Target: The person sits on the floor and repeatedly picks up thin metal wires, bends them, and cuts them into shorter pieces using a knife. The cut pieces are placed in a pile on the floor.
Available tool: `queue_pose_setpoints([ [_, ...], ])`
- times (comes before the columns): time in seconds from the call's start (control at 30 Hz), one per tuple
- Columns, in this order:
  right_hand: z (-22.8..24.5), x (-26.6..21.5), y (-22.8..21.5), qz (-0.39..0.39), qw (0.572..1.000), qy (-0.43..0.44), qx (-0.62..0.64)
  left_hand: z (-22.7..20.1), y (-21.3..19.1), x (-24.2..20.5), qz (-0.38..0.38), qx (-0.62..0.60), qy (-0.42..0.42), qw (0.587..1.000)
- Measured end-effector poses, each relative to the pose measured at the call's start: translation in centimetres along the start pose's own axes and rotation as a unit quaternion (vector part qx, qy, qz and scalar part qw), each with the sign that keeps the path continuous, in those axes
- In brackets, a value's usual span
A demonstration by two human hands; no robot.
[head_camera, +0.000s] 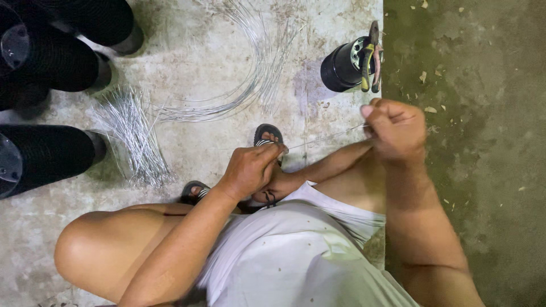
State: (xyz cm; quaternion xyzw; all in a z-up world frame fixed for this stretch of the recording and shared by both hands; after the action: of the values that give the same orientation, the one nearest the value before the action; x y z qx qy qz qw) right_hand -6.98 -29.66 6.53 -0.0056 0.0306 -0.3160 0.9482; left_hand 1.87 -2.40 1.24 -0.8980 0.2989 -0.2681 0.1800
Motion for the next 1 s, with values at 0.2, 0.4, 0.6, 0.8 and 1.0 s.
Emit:
queue_pose_setpoints([
  [0.2, 2.9, 1.9, -1.9, -0.041, 0.998, -0.037, -0.025, -0.5, 2.1, -0.8, 0.031, 0.007, 0.024, 0.999],
  [0.4, 3.5, 4.2, -2.6, -0.043, 0.993, -0.055, -0.091, 0.6, 3.1, -1.7, 0.097, 0.011, -0.057, 0.994],
  [0.6, 3.9, 6.2, -3.2, -0.057, 0.991, -0.050, -0.112, 0.6, 2.8, -2.2, 0.069, 0.056, 0.014, 0.996],
  [0.8, 2.5, 9.3, -2.8, -0.024, 0.994, -0.038, -0.102, 1.0, 2.1, -1.9, -0.007, -0.048, -0.063, 0.997],
  [1.0, -5.4, 15.6, -1.9, 0.047, 0.996, 0.077, 0.000, 2.9, 0.3, -1.1, -0.058, -0.095, -0.234, 0.966],
])
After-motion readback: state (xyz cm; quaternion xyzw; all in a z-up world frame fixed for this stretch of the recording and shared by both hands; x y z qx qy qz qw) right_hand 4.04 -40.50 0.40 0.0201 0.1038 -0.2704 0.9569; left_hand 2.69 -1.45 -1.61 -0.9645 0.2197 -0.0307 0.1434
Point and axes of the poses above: each hand's wrist, its own x-axis towards the middle knuckle, its own y-axis out of the palm, z = x × y, the point moved 3 cm from there along x, towards the middle knuckle, and after that the axes turned 10 degrees about -z, right-handed, at the moved point
